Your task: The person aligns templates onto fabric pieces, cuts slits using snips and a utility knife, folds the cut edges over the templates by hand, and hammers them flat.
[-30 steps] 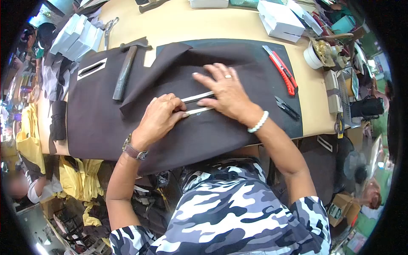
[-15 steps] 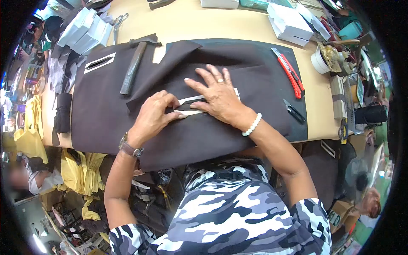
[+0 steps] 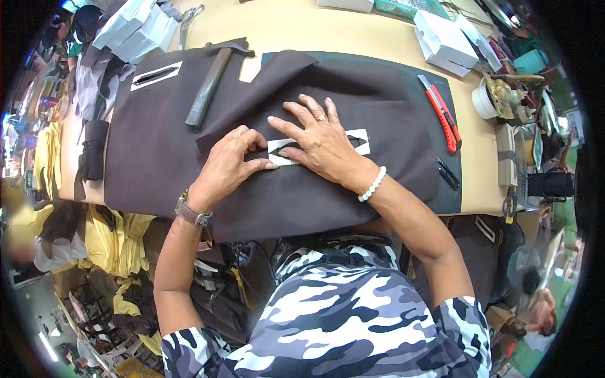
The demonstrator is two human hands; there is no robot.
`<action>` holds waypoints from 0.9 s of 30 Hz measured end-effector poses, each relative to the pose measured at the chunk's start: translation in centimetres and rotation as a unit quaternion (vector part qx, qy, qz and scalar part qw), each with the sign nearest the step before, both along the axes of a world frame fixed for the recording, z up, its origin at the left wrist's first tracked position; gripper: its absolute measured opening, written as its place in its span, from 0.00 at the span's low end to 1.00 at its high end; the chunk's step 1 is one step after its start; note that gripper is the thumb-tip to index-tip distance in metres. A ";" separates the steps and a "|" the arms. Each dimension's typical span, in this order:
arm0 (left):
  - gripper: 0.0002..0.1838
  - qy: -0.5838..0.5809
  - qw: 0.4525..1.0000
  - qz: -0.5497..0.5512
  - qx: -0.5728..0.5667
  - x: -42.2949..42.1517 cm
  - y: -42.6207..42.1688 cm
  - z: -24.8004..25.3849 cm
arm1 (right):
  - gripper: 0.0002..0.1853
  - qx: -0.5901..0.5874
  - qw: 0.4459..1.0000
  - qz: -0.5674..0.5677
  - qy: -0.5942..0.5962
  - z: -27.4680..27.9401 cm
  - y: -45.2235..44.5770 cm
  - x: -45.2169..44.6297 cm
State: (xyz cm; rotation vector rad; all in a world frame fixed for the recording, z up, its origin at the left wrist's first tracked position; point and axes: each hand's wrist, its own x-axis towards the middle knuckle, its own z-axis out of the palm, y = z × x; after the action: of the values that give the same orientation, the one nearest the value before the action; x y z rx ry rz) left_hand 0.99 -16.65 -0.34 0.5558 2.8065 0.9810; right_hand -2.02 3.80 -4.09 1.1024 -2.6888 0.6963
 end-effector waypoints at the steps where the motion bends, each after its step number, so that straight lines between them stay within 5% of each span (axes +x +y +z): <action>1: 0.17 -0.004 1.000 0.001 -0.001 0.0 0.0 -0.1 | 0.29 -0.005 1.000 0.009 -0.003 -0.1 -0.2 0.0; 12: 0.21 -0.032 0.999 -0.001 0.000 -0.2 -0.9 0.6 | 0.37 -0.042 0.997 0.046 -0.039 -0.2 0.2 -0.3; 15: 0.26 0.109 0.993 0.024 -0.038 -0.3 -2.8 0.0 | 0.39 -0.097 0.990 0.049 -0.093 1.0 0.8 -0.6; 18: 0.25 0.102 0.989 0.061 -0.088 0.3 -4.1 -1.3 | 0.26 -0.240 0.949 0.005 -0.206 1.6 2.0 -2.7; 23: 0.14 0.119 0.976 0.126 -0.131 0.3 -3.7 -2.1 | 0.19 -0.164 0.972 -0.007 -0.167 1.0 2.4 -5.0; 27: 0.06 0.222 0.965 0.141 -0.022 0.0 -4.0 0.1 | 0.29 -0.023 0.994 0.033 -0.104 2.8 2.1 -5.6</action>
State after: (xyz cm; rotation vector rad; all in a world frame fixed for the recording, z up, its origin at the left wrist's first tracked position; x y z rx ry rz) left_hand 0.95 -20.60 -0.20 0.4200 3.3741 0.9336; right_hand -7.66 5.88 -1.29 1.1711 -2.7992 0.9283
